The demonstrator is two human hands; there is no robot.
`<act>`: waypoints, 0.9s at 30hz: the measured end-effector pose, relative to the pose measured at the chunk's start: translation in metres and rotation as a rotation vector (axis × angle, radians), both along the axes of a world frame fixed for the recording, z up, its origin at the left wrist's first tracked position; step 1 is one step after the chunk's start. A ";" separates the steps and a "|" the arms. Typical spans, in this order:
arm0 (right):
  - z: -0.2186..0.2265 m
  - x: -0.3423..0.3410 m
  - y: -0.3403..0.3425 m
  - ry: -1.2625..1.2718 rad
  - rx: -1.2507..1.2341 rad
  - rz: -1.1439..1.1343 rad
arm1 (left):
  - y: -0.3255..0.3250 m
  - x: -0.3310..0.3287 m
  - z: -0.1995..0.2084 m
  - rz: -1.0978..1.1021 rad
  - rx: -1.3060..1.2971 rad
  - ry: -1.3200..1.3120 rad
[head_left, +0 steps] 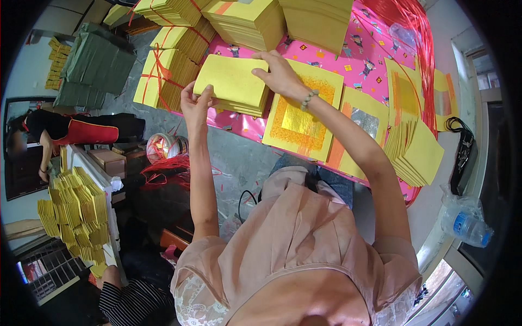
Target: Applying gold foil sheets onto yellow joss paper and stacking them.
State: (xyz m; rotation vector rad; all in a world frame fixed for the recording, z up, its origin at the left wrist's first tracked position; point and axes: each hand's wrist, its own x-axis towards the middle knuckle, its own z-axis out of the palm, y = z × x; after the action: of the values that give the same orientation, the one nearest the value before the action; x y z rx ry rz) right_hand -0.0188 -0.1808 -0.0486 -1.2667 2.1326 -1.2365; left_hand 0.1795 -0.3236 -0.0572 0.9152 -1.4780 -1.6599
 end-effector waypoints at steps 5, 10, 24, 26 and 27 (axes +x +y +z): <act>-0.013 0.011 -0.011 0.081 0.113 0.066 | -0.013 0.012 -0.033 -0.010 -0.092 -0.190; -0.016 0.012 -0.010 0.096 0.205 0.110 | -0.005 0.009 -0.040 -0.018 -0.052 -0.176; -0.024 0.016 -0.007 0.409 0.239 0.082 | 0.020 0.002 -0.018 0.226 -1.294 -0.937; -0.031 0.016 -0.007 0.484 0.185 0.066 | 0.021 -0.002 -0.015 0.112 -1.257 -0.797; -0.034 0.016 -0.006 0.563 0.126 0.052 | 0.019 -0.005 -0.015 0.006 -1.216 -0.656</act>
State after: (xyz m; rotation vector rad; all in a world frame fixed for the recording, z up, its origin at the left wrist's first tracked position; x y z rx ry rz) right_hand -0.0029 -0.1867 -0.0828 -1.7543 2.4785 -0.7635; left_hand 0.1741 -0.3048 -0.0719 0.7087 -2.4128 -0.1754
